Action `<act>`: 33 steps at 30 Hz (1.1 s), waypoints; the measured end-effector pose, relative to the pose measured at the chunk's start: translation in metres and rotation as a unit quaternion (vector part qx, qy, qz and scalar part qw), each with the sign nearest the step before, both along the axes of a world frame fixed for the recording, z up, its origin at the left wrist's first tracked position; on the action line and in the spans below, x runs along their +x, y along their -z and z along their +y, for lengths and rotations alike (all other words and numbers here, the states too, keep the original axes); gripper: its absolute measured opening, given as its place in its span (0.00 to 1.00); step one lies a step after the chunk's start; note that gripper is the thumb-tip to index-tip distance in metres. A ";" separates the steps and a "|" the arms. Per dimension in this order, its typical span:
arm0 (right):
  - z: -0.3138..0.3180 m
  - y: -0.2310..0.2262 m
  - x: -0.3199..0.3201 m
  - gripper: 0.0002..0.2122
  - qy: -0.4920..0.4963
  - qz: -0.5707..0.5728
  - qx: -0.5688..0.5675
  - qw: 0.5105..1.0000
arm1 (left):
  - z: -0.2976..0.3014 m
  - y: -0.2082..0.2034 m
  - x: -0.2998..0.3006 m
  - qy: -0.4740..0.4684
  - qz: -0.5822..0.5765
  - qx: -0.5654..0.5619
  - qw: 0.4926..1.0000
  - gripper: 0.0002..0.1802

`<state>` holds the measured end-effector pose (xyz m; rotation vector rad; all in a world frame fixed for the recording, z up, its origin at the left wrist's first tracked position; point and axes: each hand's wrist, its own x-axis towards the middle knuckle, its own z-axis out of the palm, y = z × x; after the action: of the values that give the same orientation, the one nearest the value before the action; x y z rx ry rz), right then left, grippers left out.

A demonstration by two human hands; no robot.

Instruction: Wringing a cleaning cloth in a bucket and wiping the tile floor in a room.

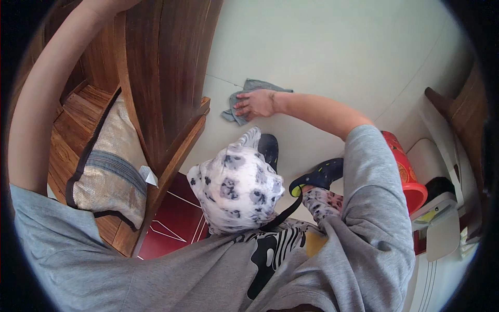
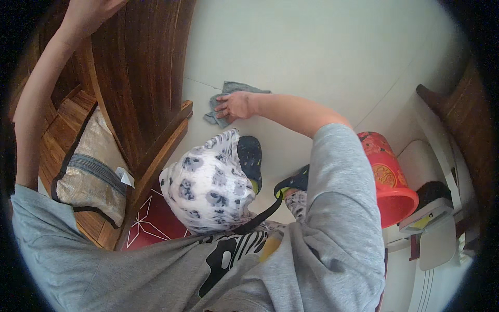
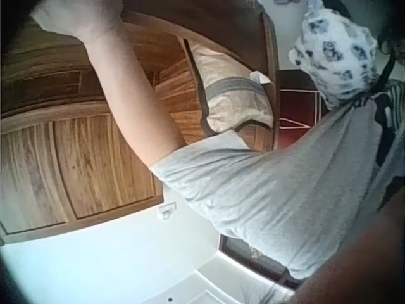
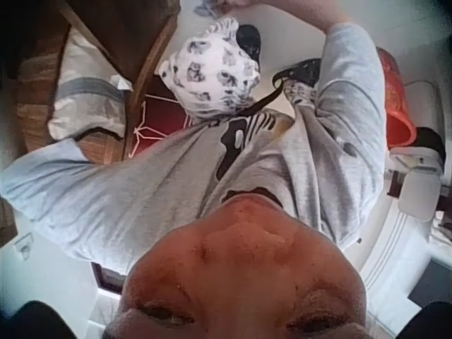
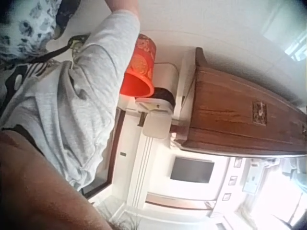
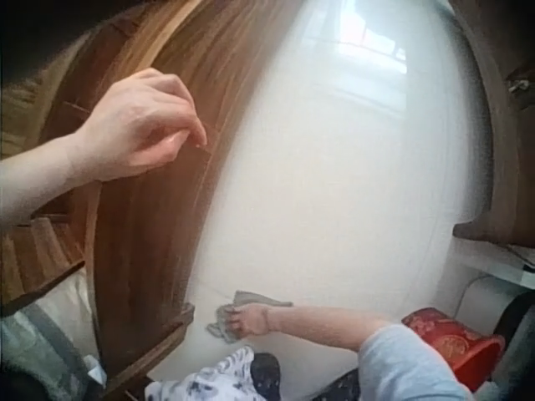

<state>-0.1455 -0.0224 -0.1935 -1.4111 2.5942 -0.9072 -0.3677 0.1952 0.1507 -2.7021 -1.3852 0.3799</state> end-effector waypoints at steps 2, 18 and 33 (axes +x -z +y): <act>-0.004 -0.047 0.016 0.19 0.061 -0.037 0.066 0.995 | -0.003 -0.002 0.012 -0.036 -0.048 -0.012 0.998 0.09; -0.033 -0.063 0.192 0.09 0.568 -0.274 0.101 0.769 | 0.001 -0.016 0.038 -0.098 -0.055 0.013 0.994 0.06; -0.061 -0.060 0.121 0.60 0.861 -0.501 -0.082 -0.010 | -0.003 -0.006 -0.020 -0.033 -0.087 -0.020 0.995 0.08</act>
<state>-0.0243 -0.0829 -0.1333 2.5359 1.0094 -0.9227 -0.3878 0.1924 0.1562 -2.7854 -1.5279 0.1813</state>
